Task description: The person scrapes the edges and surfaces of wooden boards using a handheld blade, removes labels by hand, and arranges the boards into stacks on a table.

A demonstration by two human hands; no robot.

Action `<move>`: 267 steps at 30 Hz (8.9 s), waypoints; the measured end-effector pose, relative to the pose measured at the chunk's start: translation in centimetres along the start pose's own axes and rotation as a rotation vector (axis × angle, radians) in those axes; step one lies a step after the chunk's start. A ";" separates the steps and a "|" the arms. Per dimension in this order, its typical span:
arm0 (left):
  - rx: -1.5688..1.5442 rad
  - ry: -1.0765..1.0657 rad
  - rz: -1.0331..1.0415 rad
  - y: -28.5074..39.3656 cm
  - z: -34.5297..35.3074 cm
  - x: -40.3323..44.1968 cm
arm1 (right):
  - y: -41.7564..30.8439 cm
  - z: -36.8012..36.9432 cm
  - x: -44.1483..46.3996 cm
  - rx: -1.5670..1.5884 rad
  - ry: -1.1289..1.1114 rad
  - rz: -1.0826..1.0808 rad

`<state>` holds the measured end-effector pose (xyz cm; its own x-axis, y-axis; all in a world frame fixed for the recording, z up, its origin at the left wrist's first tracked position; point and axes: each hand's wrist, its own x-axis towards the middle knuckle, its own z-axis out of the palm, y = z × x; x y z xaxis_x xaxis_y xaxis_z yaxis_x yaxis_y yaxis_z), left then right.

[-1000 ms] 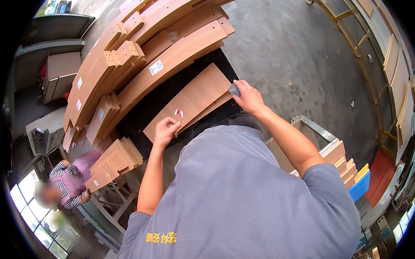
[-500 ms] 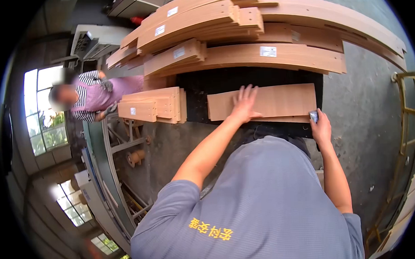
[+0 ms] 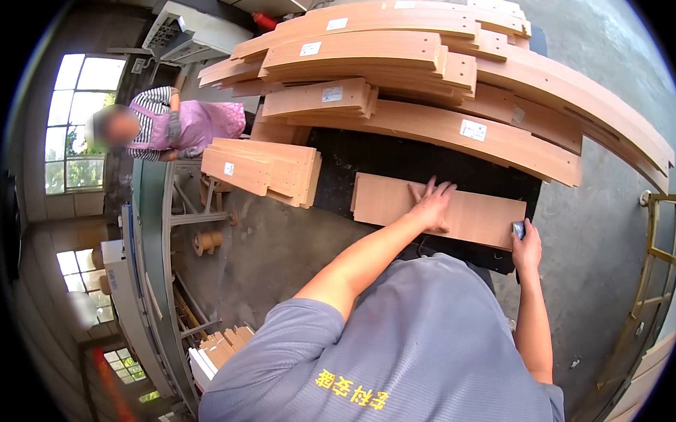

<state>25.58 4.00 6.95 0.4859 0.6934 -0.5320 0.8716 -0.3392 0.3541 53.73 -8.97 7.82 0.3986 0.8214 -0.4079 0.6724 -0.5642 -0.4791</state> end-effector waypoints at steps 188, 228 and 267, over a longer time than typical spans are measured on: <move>-0.457 0.795 -0.710 -29.2 16.6 -40.5 | -12.3 9.7 -17.7 -0.093 -0.466 -0.397; -0.114 0.034 -0.319 -14.7 3.4 -16.0 | -6.6 -0.8 9.2 -0.479 -0.375 -0.723; -0.882 0.501 -0.167 -26.6 3.8 -21.0 | -34.1 21.7 -7.2 -0.621 -0.372 -0.833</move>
<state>-7.56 -3.93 5.79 0.1033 0.9431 -0.3159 0.4691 0.2339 0.8516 14.42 2.55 10.16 -0.4671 0.7899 -0.3973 0.8813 0.3797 -0.2813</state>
